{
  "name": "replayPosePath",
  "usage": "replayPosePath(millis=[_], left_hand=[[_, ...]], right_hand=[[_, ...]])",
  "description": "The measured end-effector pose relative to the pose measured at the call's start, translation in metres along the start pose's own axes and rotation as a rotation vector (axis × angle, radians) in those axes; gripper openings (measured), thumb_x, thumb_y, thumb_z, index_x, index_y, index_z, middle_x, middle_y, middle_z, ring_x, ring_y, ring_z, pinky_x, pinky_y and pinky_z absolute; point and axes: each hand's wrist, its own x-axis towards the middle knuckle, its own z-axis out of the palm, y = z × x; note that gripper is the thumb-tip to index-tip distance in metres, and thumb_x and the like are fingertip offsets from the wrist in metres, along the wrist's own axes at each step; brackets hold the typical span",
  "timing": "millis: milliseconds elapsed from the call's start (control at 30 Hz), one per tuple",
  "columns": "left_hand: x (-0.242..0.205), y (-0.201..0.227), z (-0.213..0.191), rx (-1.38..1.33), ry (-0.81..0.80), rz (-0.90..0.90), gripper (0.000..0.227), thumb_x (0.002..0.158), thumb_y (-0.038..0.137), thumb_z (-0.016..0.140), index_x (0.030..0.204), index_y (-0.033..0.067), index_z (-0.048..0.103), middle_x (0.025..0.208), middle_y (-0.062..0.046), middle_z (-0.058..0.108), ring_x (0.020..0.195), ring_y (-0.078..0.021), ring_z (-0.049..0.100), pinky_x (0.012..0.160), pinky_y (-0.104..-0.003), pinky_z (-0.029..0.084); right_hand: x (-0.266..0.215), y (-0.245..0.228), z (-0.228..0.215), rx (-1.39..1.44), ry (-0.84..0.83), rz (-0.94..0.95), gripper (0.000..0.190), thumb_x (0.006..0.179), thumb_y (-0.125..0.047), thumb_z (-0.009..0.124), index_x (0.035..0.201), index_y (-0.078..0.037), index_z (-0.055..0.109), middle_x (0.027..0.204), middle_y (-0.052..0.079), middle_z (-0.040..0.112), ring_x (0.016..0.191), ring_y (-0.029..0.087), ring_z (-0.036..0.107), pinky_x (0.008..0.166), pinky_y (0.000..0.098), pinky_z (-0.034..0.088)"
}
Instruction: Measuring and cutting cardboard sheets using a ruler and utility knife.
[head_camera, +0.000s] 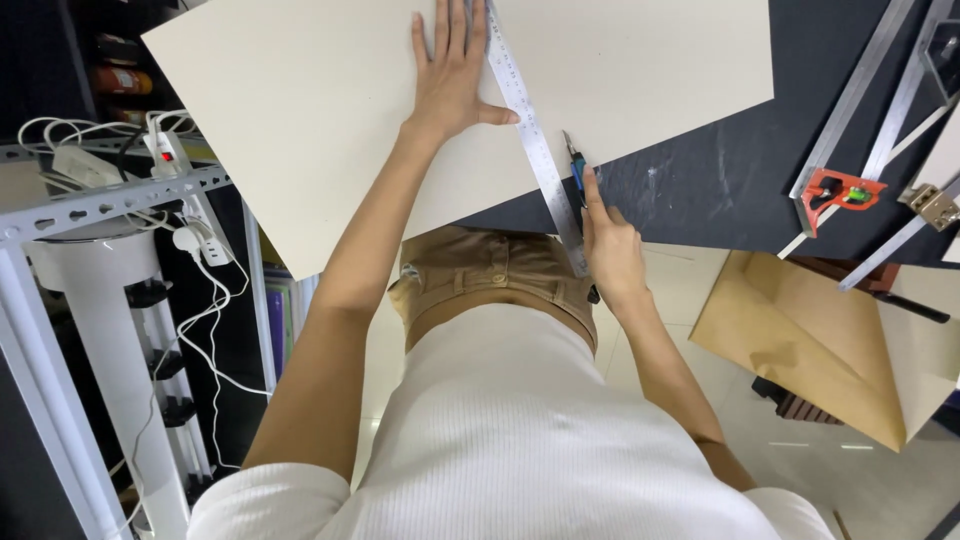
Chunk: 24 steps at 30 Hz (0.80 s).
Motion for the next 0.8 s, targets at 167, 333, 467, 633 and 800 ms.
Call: replayPosePath(millis=[167, 333, 467, 633, 800], left_hand=[[0.002, -0.002, 0.003, -0.005, 0.008, 0.0, 0.142, 0.077, 0.079, 0.083, 0.161, 0.0028, -0.003, 0.167, -0.023, -0.006, 0.153, -0.0369, -0.012, 0.119, -0.062, -0.011], [0.005, -0.006, 0.009, 0.003, 0.089, 0.033, 0.141, 0.071, 0.083, 0.078, 0.16, 0.0004, 0.006, 0.167, -0.025, 0.004, 0.152, -0.0387, -0.005, 0.116, -0.062, -0.01], [0.009, -0.01, 0.016, -0.018, 0.117, 0.046, 0.144, 0.067, 0.084, 0.08, 0.159, -0.0025, 0.009, 0.166, -0.025, 0.007, 0.152, -0.0388, -0.001, 0.115, -0.063, -0.01], [0.011, -0.012, 0.021, -0.035, 0.164, 0.061, 0.142, 0.066, 0.084, 0.08, 0.156, -0.0059, 0.018, 0.164, -0.025, 0.014, 0.151, -0.0385, 0.006, 0.115, -0.061, -0.009], [0.013, -0.008, 0.02, -0.039, 0.145, 0.039, 0.144, 0.063, 0.079, 0.085, 0.155, -0.006, 0.015, 0.164, -0.026, 0.012, 0.151, -0.0393, 0.004, 0.114, -0.063, -0.009]], right_hand=[[-0.006, 0.005, 0.006, -0.058, 0.043, -0.06, 0.061, 0.11, -0.01, 0.051, 0.163, -0.025, 0.023, 0.066, 0.008, 0.038, 0.047, 0.025, 0.035, 0.046, 0.0424, 0.038], [-0.009, 0.001, 0.01, -0.043, 0.042, -0.016, 0.057, 0.111, -0.016, 0.048, 0.162, -0.029, 0.024, 0.068, 0.009, 0.039, 0.048, 0.028, 0.039, 0.047, 0.0444, 0.039], [-0.008, -0.004, 0.01, -0.044, 0.016, 0.057, 0.058, 0.112, -0.018, 0.047, 0.162, -0.03, 0.022, 0.07, 0.01, 0.041, 0.049, 0.03, 0.038, 0.048, 0.0463, 0.036], [-0.003, -0.017, -0.004, -0.135, -0.117, 0.103, 0.065, 0.106, -0.009, 0.043, 0.163, -0.027, 0.018, 0.062, 0.013, 0.045, 0.047, 0.039, 0.044, 0.048, 0.0521, 0.039], [0.002, -0.028, -0.017, -0.253, -0.215, 0.104, 0.086, 0.091, 0.009, 0.04, 0.164, -0.025, 0.011, 0.063, 0.016, 0.047, 0.049, 0.045, 0.049, 0.05, 0.0555, 0.042]])
